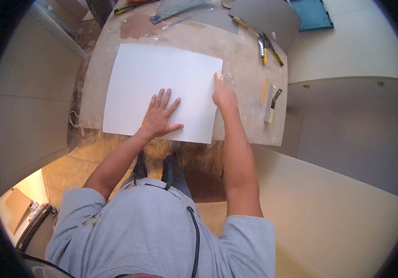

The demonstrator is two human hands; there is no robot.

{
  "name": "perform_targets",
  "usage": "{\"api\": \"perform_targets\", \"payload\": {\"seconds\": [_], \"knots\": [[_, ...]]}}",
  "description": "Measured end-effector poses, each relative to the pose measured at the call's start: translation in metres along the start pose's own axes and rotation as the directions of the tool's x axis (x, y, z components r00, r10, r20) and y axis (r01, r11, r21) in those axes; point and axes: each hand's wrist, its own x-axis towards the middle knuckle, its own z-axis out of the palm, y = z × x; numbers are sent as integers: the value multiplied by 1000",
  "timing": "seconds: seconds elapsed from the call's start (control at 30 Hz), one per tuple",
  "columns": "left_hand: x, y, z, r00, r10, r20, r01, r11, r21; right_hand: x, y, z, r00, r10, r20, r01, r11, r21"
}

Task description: The person takes a wooden board and laminate sheets from a shelf, aligns a sheet on top of the board over a workbench, and presses the sheet down by hand and with a wooden block.

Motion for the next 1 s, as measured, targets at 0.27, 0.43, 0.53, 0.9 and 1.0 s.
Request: {"api": "perform_targets", "payload": {"seconds": [0.27, 0.43, 0.53, 0.9, 1.0], "knots": [[2, 2, 2, 1000, 10, -29, -11, 999, -38, 53, -10, -30, 997, 74, 10, -74, 993, 96], [6, -3, 5, 999, 10, -35, -12, 999, -49, -43, 17, 35, 1000, -19, -2, 19, 999, 26], [-1, -7, 2, 999, -9, -42, 6, 997, -78, -167, 15, 69, 999, 4, 32, -7, 995, 101], [-1, -3, -3, 999, 5, -38, -10, 994, -112, -14, 1, 23, 997, 8, -79, -2, 997, 75], [-4, -9, -1, 1000, -9, -28, 5, 993, -121, 50, -19, -1, 997, -4, -82, 10, 998, 67]]}}
